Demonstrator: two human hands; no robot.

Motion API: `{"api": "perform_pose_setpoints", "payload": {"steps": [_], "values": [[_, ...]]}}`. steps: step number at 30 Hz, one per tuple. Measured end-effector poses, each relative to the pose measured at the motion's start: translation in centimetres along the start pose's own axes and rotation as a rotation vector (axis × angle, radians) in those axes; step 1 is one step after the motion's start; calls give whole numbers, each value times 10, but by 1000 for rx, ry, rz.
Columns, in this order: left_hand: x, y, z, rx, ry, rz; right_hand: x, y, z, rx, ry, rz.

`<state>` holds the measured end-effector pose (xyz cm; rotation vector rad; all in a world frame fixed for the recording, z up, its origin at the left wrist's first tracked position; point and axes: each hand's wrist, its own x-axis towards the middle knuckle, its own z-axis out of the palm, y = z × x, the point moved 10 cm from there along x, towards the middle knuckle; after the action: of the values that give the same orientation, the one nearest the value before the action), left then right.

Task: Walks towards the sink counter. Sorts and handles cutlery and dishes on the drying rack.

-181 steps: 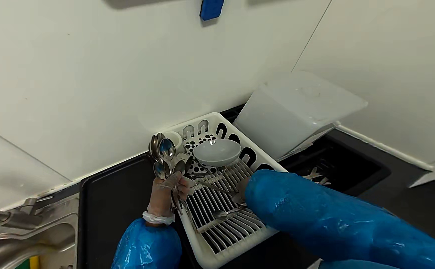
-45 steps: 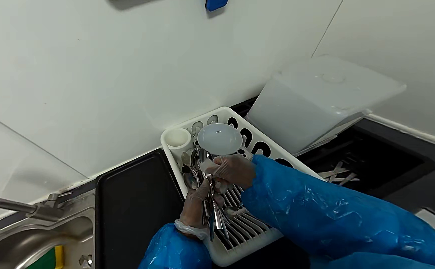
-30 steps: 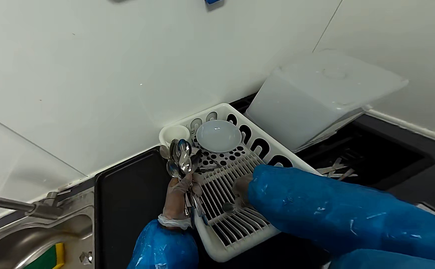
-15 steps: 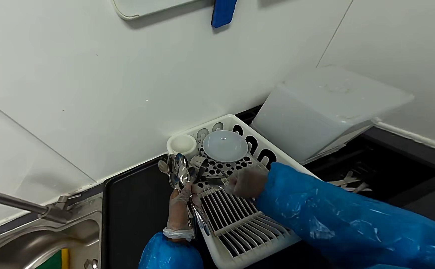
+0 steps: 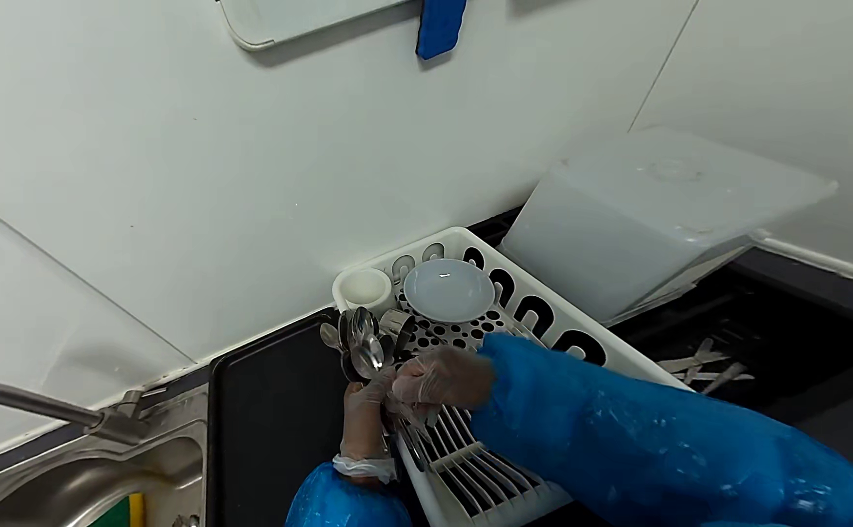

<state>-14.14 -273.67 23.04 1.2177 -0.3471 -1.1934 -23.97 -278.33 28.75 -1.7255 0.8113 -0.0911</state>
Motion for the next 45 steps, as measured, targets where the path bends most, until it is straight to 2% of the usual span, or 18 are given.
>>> {"api": "perform_pose_setpoints", "payload": {"steps": [2,4,6,8,10,15,17,20,23,26,27,29,30,32,35,38,41,45], "values": [[3,6,-10,-14,58,7,11,2,-24,52,99,-87],[4,12,-16,-28,71,42,30,24,-67,-53,312,41],[6,15,-22,-35,55,82,53,61,-93,-219,373,234],[7,17,-24,-31,46,109,70,91,-91,-208,345,374],[5,18,-24,-19,51,115,78,98,-74,-73,295,420],[3,18,-17,-23,29,100,97,86,-62,395,310,336],[2,17,-16,-23,34,89,103,93,-63,581,351,350],[3,19,-21,-46,58,85,94,87,-62,601,349,350],[7,25,-29,-83,76,84,74,53,-77,395,366,180],[10,28,-38,-110,106,72,43,13,-112,243,502,34],[10,28,-39,-113,107,64,34,3,-129,116,559,21],[10,27,-39,-129,101,54,23,-7,-159,-267,646,128],[10,26,-39,-140,102,51,22,-6,-166,-451,623,235],[9,24,-38,-164,103,40,39,11,-169,-780,454,383],[9,21,-38,-165,98,18,63,48,-156,-1056,220,484],[11,21,-39,-172,83,18,72,67,-151,-1132,108,551],[11,22,-40,-159,78,14,83,83,-152,-1047,91,569],[11,25,-37,-179,32,15,67,60,-140,-985,130,568]]}}
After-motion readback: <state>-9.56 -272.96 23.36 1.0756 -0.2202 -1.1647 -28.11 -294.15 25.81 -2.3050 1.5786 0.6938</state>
